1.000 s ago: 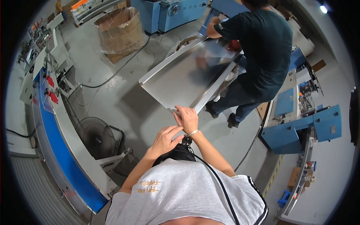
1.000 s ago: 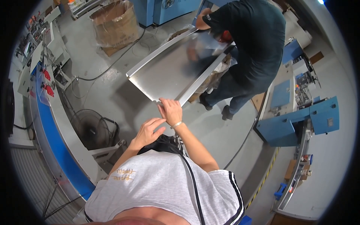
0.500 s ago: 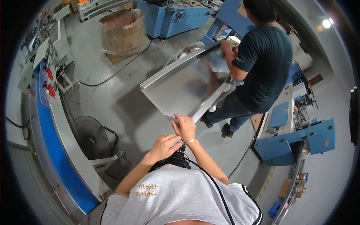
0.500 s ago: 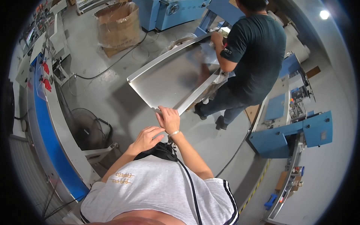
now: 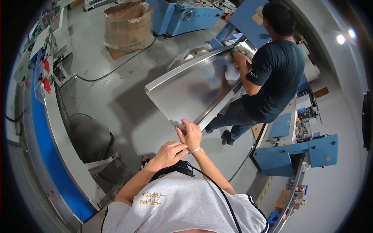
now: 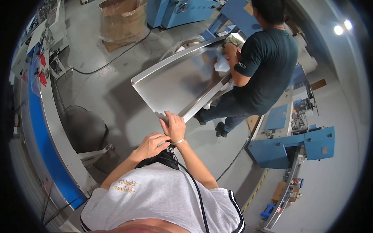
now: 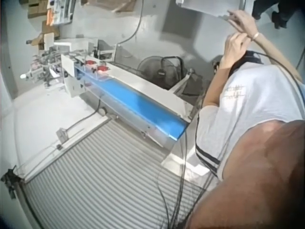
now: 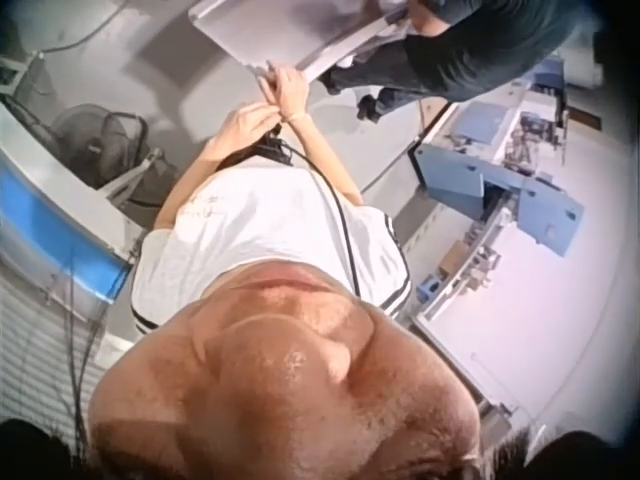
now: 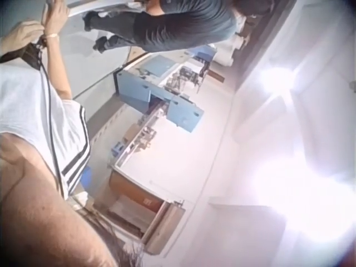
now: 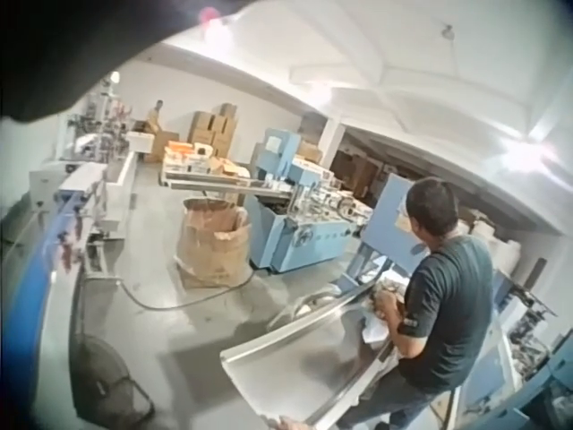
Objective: Organizing and inspecting stacks of paper napkins on an industrial production line.
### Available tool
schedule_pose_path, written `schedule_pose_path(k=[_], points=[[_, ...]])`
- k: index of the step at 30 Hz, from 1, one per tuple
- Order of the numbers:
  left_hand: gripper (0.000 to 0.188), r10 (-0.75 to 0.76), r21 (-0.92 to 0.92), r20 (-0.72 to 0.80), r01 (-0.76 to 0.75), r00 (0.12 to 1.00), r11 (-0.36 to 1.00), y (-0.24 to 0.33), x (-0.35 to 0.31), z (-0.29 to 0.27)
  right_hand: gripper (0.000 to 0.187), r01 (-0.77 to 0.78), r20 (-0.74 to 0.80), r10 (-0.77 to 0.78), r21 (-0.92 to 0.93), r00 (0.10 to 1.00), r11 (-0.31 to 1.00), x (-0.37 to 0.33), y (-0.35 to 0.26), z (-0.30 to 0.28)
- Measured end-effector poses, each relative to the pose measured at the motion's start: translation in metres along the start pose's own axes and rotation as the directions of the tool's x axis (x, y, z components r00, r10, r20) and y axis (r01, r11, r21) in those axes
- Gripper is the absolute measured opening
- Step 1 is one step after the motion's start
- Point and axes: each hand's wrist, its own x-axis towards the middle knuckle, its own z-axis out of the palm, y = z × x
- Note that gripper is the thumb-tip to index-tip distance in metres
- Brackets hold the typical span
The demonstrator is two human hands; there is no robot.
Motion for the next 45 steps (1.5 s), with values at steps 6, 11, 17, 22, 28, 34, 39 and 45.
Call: schedule_pose_path(k=[6,11,17,22,28,34,39,45], points=[[0.022,0.062,-0.014,-0.014,-0.062,0.998,0.998,-0.008,0.001,0.004,0.04,-0.012,-0.019,0.011,-0.024,1.0,1.0,-0.001,-0.001,0.001],[0.028,0.068,0.001,-0.04,-0.068,0.997,0.998,-0.003,0.003,0.0,0.04,-0.043,-0.038,0.042,-0.021,0.998,0.999,-0.001,-0.004,0.0],[0.032,0.091,0.009,0.0,-0.091,0.996,0.996,-0.001,0.006,-0.004,0.038,-0.087,-0.056,0.087,-0.011,0.995,0.996,-0.003,-0.006,-0.001],[0.034,0.075,0.005,0.017,-0.075,0.997,0.997,-0.002,0.008,-0.001,0.038,-0.064,-0.03,0.066,0.047,0.997,0.997,-0.003,-0.003,-0.001],[0.031,0.066,0.031,0.007,-0.067,0.998,0.997,0.005,0.011,0.001,0.038,-0.04,-0.063,0.047,0.104,0.997,0.994,-0.003,-0.001,-0.002],[0.022,0.12,0.058,-0.075,-0.116,0.99,0.992,0.018,0.025,0.013,0.032,-0.352,0.113,0.373,0.652,0.921,0.671,-0.013,-0.001,-0.015],[0.02,0.146,0.23,-0.25,-0.088,0.957,0.969,0.026,0.053,0.03,0.02,-0.43,0.267,0.432,0.837,0.861,0.339,-0.052,0.035,-0.03],[0.03,0.075,0.446,-0.331,0.086,0.941,0.891,-0.006,0.087,0.057,0.032,-0.801,0.499,0.629,0.309,0.596,0.513,-0.172,0.118,-0.025]])
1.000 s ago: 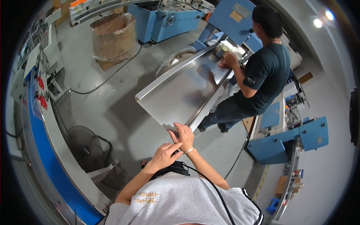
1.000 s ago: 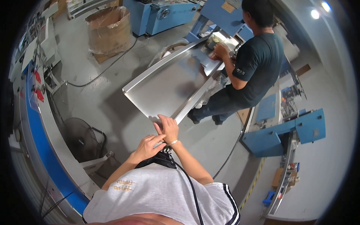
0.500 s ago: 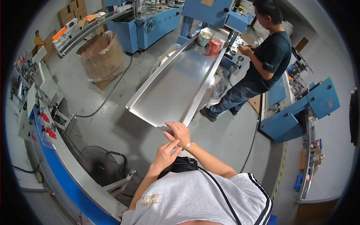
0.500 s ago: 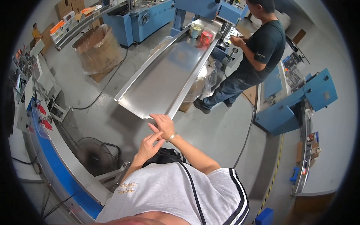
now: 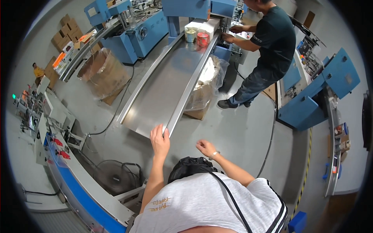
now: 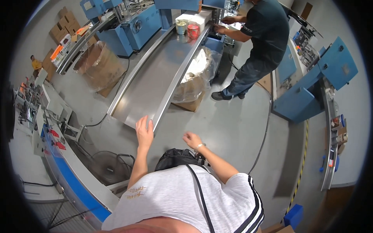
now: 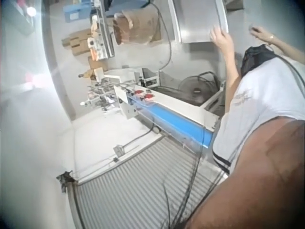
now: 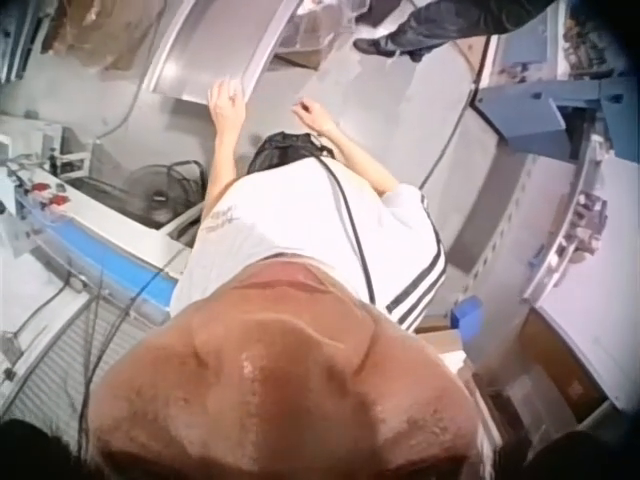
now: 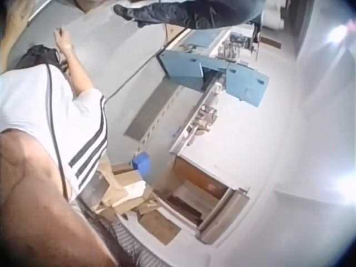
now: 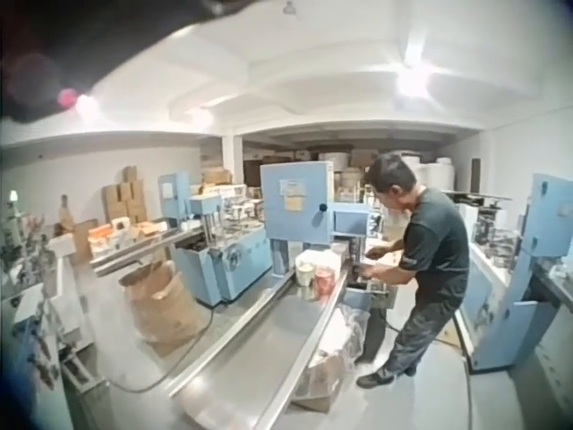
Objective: Organizing and inspecting stacks of paper napkins on an industrial production line.
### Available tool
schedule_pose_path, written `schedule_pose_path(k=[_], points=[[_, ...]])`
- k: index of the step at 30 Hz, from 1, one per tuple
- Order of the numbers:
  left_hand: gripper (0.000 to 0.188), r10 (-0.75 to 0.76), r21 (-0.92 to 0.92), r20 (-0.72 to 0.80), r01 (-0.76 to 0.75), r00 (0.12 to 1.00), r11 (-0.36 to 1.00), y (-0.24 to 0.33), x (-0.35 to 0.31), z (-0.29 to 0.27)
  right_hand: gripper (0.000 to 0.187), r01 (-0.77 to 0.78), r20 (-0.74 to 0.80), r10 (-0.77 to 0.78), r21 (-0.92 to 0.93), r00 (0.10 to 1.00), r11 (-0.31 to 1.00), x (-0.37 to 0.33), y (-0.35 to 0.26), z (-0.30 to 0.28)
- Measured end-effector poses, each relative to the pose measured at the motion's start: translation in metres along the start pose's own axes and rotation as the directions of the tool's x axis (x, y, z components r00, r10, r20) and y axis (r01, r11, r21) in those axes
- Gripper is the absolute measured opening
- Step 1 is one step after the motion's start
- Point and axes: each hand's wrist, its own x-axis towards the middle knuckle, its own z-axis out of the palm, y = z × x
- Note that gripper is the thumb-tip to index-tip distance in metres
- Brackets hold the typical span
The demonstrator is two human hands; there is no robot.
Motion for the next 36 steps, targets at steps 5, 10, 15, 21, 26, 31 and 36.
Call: schedule_pose_path(k=[5,10,15,21,26,31,36], points=[[0.027,-0.078,0.127,0.134,0.061,0.988,0.99,-0.006,-0.001,0.025,0.036,-0.24,0.075,0.269,-0.27,0.96,0.932,-0.031,0.083,-0.033],[0.028,-0.133,0.172,0.08,0.118,0.988,0.978,0.005,0.0,0.034,0.036,-0.327,0.112,0.39,-0.366,0.914,0.871,-0.052,0.165,-0.041],[0.031,-0.103,0.193,-0.134,0.128,0.986,0.973,0.002,-0.007,0.038,0.035,-0.341,0.155,0.43,-0.401,0.89,0.85,-0.058,0.196,-0.056],[0.025,-0.092,0.193,-0.179,0.127,0.98,0.973,0.005,-0.007,0.04,0.035,-0.306,0.19,0.41,-0.415,0.892,0.857,-0.042,0.211,-0.071],[0.021,-0.067,0.253,-0.178,0.112,0.982,0.961,-0.005,-0.01,0.046,0.032,-0.322,0.167,0.405,-0.375,0.899,0.869,-0.025,0.23,-0.062],[0.019,-0.067,0.275,-0.151,0.107,0.986,0.955,-0.001,-0.009,0.043,0.031,-0.295,0.207,0.383,-0.359,0.9,0.885,-0.018,0.234,-0.051],[0.021,-0.062,0.261,-0.157,0.102,0.986,0.96,0.001,-0.009,0.043,0.034,-0.336,0.215,0.43,-0.366,0.877,0.868,-0.012,0.245,-0.055]])
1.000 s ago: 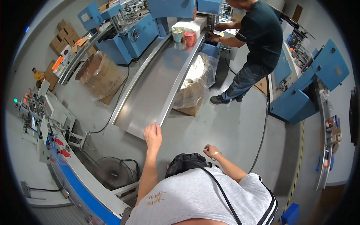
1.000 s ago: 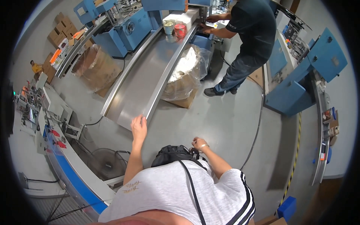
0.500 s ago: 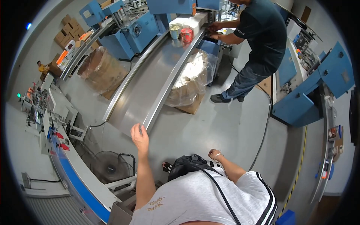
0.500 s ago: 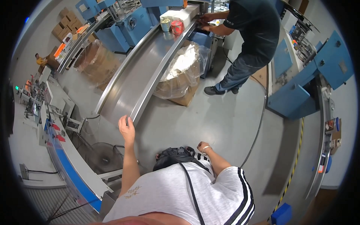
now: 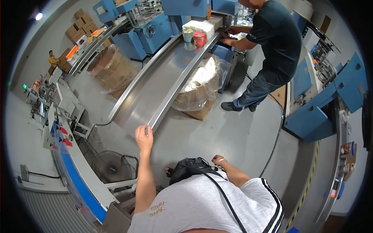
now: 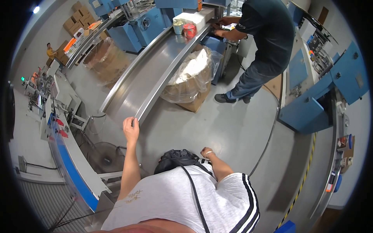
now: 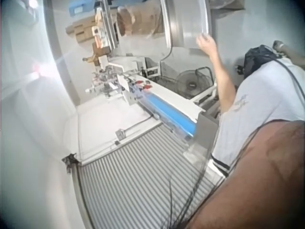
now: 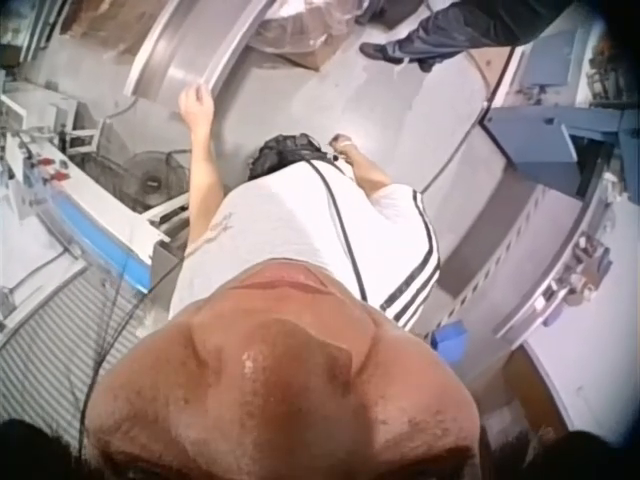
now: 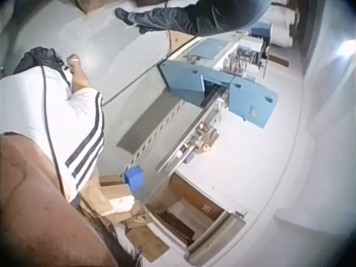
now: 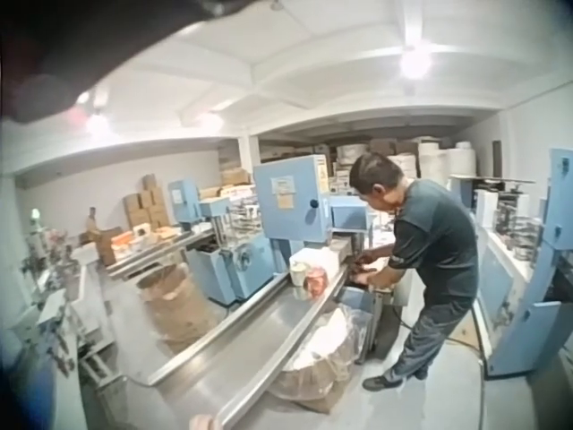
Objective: Organizing and inspecting stacks of paper napkins on an industrial production line.
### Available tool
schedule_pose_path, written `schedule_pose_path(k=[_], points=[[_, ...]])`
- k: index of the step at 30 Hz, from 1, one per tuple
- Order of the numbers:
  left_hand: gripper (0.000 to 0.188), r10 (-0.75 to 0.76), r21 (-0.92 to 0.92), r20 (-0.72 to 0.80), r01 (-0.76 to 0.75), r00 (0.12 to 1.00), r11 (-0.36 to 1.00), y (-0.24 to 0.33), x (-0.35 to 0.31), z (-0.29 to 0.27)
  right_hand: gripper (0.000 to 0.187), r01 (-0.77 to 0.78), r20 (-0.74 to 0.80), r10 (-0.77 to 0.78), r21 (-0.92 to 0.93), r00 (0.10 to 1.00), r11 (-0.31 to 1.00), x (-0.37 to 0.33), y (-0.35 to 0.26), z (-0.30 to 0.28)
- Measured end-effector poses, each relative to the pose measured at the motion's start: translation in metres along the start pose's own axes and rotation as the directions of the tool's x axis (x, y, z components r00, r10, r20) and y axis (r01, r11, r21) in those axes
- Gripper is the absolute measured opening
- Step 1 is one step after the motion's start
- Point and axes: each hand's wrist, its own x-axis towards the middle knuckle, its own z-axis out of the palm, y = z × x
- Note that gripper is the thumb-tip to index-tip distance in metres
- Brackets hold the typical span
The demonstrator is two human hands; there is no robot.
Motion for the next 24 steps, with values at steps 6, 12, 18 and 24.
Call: schedule_pose_path(k=[6,12,18,24], points=[[0.018,0.013,0.013,-0.025,-0.013,1.0,1.0,0.004,0.001,-0.002,0.033,-0.042,0.029,0.044,-0.051,0.999,0.998,-0.005,0.0,-0.004],[0.018,0.021,0.012,-0.012,-0.021,1.0,1.0,0.007,0.002,-0.003,0.033,0.005,0.041,0.0,-0.109,0.999,0.994,-0.004,-0.003,-0.006],[0.018,0.017,0.006,-0.013,-0.017,1.0,1.0,0.006,0.002,-0.004,0.035,-0.02,0.09,0.028,-0.095,0.996,0.995,-0.004,-0.013,-0.008],[0.019,0.02,-0.011,-0.017,-0.02,1.0,1.0,0.006,0.001,-0.004,0.035,0.035,0.066,-0.025,-0.148,0.997,0.988,0.005,-0.008,0.0]])
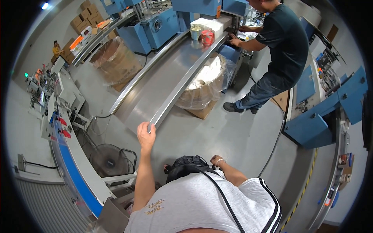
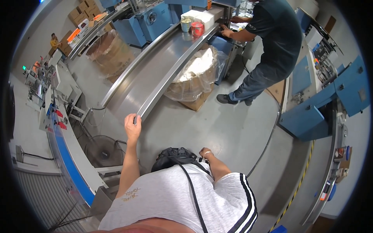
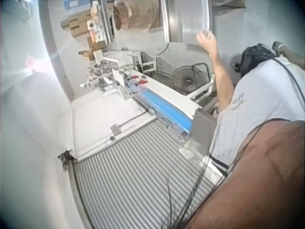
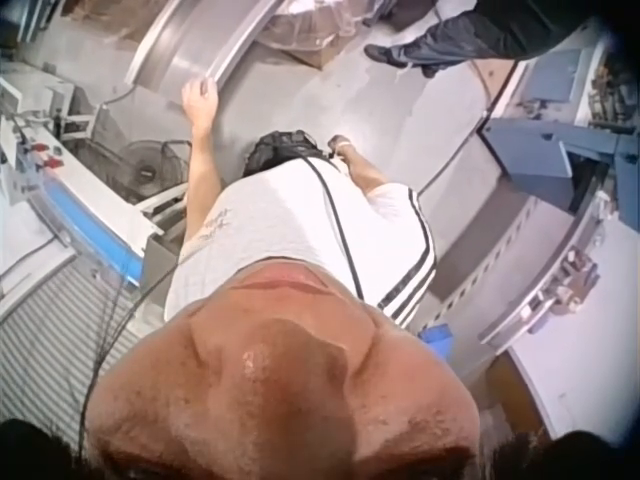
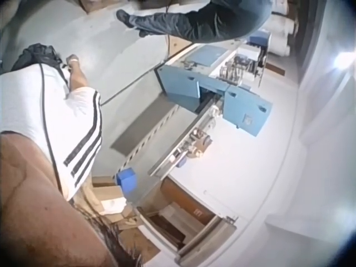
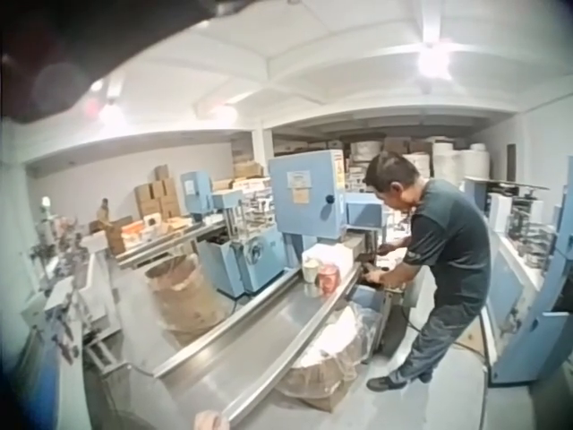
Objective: Organizing and inspecting stacks of paper napkins on an industrial production line.
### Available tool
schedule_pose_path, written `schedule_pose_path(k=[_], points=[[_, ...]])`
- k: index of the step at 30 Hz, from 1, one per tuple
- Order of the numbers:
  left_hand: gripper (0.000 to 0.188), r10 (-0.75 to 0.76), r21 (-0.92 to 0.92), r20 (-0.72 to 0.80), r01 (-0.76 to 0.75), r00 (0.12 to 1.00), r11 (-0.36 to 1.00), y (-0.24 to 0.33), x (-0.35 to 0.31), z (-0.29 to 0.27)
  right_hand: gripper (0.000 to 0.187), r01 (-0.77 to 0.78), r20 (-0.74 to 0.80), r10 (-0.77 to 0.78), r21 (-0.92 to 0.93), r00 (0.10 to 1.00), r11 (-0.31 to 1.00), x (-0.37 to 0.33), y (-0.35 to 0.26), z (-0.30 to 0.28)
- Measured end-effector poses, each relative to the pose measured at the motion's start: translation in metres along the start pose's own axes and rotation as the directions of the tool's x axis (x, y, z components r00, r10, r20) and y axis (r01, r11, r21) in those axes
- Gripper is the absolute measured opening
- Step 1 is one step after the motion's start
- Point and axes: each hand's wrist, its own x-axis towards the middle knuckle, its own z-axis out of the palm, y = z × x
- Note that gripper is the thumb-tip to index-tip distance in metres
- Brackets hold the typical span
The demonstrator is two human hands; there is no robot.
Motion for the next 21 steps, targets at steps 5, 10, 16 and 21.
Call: schedule_pose_path(k=[5,10,16,21], points=[[0.019,-0.012,-0.001,0.004,0.012,1.0,1.0,0.003,0.0,0.0,0.035,-0.032,0.021,0.031,0.018,0.999,0.999,0.001,0.004,0.004],[0.022,-0.006,-0.027,0.001,0.006,1.0,1.0,0.0,-0.001,0.001,0.035,-0.032,0.001,0.032,-0.001,0.999,0.999,-0.008,0.002,-0.002],[0.019,-0.003,-0.024,-0.014,0.003,1.0,1.0,0.004,0.001,0.0,0.036,-0.129,0.117,0.121,0.06,0.986,0.99,-0.023,-0.008,-0.019],[0.022,-0.011,-0.032,-0.013,0.011,1.0,0.999,-0.002,-0.001,0.003,0.036,-0.118,0.103,0.112,0.055,0.988,0.991,-0.028,-0.013,-0.024]])
